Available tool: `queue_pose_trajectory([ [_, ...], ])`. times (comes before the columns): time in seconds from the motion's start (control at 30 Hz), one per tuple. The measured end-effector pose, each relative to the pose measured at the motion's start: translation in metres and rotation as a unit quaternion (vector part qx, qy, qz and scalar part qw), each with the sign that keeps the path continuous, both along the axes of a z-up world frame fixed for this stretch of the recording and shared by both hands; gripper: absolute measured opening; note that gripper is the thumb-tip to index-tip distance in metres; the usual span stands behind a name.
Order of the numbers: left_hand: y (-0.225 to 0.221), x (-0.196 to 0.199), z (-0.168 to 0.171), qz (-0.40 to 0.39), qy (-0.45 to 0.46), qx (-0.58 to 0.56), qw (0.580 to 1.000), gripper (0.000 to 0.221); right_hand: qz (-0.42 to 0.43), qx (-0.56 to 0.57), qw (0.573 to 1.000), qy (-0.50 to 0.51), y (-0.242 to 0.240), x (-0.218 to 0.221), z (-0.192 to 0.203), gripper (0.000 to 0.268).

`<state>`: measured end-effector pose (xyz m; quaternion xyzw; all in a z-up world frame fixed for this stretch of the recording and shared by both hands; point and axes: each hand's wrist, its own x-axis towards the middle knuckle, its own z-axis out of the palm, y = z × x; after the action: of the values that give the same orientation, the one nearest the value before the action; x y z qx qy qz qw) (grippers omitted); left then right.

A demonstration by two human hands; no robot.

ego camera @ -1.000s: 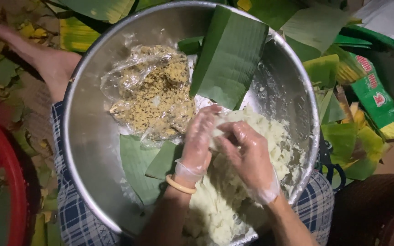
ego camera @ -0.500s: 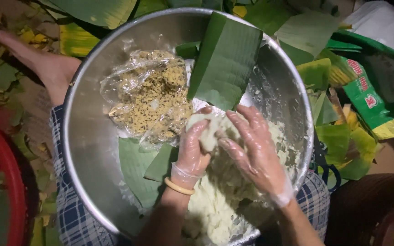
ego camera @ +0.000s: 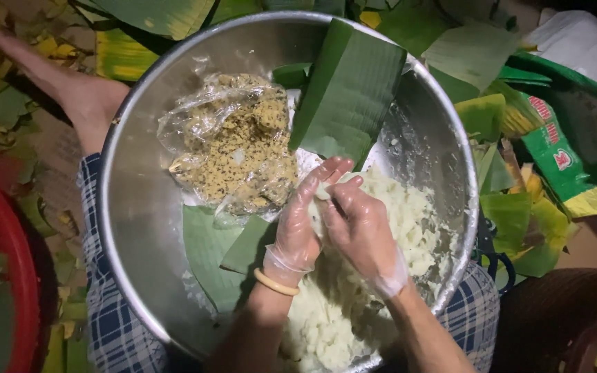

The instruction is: The person is preparing traditional food by taking portions of white dough, adding a yellow filling, and wrapping them in banana leaves.

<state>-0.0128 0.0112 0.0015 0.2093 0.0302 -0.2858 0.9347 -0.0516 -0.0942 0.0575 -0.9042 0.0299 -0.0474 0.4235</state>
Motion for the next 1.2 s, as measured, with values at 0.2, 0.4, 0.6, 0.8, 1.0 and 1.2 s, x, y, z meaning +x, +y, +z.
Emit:
queue_pose_trajectory([
  [0.2,0.004,0.003,-0.006,-0.056,-0.21,-0.049,0.975,0.054,0.003,-0.06,0.997,0.042,-0.005,0.004,0.029,0.021],
  [0.4,-0.007,0.0,-0.016,-0.013,-0.033,0.033,0.999,0.061,-0.001,-0.061,0.996,0.072,-0.002,0.009,0.014,0.01],
  [0.6,-0.008,-0.003,-0.015,-0.015,0.002,0.028,1.0,0.069,-0.054,0.093,0.984,0.143,0.0,-0.004,0.033,0.014],
  [0.8,0.007,0.01,0.002,0.001,0.05,-0.146,0.988,0.049,0.13,-0.089,0.986,-0.056,-0.011,-0.024,0.004,0.063],
  [1.0,0.007,0.0,0.02,0.006,-0.058,-0.002,0.998,0.041,0.05,-0.001,0.998,-0.03,0.009,-0.01,0.017,0.038],
  [1.2,0.003,-0.001,0.021,0.023,-0.019,-0.008,1.0,0.044,0.069,-0.013,0.997,0.027,-0.015,-0.011,0.01,0.056],
])
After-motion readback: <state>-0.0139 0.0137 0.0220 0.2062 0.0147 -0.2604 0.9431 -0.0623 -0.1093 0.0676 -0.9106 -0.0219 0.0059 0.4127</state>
